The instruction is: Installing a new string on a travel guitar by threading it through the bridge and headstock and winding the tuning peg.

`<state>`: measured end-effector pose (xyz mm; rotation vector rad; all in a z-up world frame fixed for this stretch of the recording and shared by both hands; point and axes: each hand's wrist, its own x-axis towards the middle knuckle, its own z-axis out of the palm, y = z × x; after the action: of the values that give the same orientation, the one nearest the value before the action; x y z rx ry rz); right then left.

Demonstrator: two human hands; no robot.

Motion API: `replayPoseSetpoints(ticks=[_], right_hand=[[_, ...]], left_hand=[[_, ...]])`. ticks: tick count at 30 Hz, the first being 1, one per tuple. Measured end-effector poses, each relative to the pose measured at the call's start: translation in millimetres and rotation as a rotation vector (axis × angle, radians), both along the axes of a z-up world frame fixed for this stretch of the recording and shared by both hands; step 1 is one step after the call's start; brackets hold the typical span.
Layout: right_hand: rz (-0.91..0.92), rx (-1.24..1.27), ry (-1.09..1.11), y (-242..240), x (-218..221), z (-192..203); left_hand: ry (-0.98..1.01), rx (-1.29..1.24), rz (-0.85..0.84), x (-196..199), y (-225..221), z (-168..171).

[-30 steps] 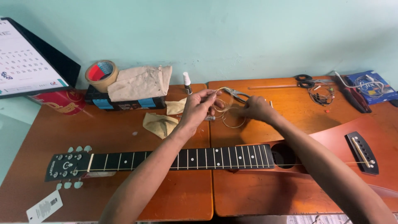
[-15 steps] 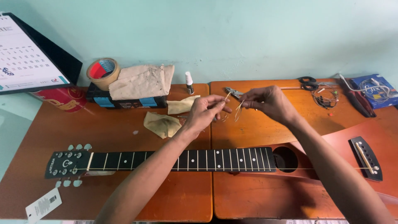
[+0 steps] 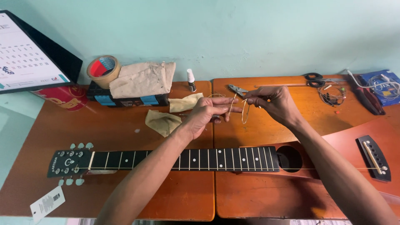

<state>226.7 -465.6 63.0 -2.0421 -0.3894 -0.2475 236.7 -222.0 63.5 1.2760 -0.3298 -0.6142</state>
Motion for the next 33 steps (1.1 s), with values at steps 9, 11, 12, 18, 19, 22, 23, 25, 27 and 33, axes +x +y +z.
replayPoseSetpoints(ticks=[9,11,12,18,19,22,23,25,27,33], right_hand=[[-0.014,-0.028,-0.031,-5.2,1.1,-3.8],[-0.027,-0.036,-0.033,-10.1,2.1,-9.3],[-0.039,-0.044,-0.034,-12.2,2.6,-12.0],[-0.078,0.040,0.061,-18.9,2.8,-14.7],[-0.082,0.038,0.059,-18.3,1.3,-12.1],[-0.105,0.078,0.133,-15.5,-3.0,-5.2],[-0.110,0.106,0.166,-13.2,-4.7,-2.9],[-0.117,0.136,0.200,-10.3,-7.5,0.7],[-0.136,0.188,0.254,-6.9,-9.2,4.2],[-0.131,0.193,0.230,-11.1,-7.1,3.5]], left_hand=[[0.026,0.046,0.049,1.5,-4.7,-5.5],[-0.052,0.105,0.068,16.9,-10.8,-40.9],[-0.129,0.163,0.088,24.5,-13.6,-58.5],[-0.360,0.491,0.022,47.5,-44.3,-86.5],[-0.363,0.489,0.019,57.3,-52.1,-106.0],[-0.362,0.430,0.106,71.1,-68.1,-133.2],[-0.357,0.433,0.133,65.1,-67.3,-120.9],[-0.352,0.438,0.157,64.3,-64.8,-113.5],[-0.379,0.628,0.182,75.3,-58.9,-122.0],[-0.592,0.475,0.242,54.0,-32.2,-42.4]])
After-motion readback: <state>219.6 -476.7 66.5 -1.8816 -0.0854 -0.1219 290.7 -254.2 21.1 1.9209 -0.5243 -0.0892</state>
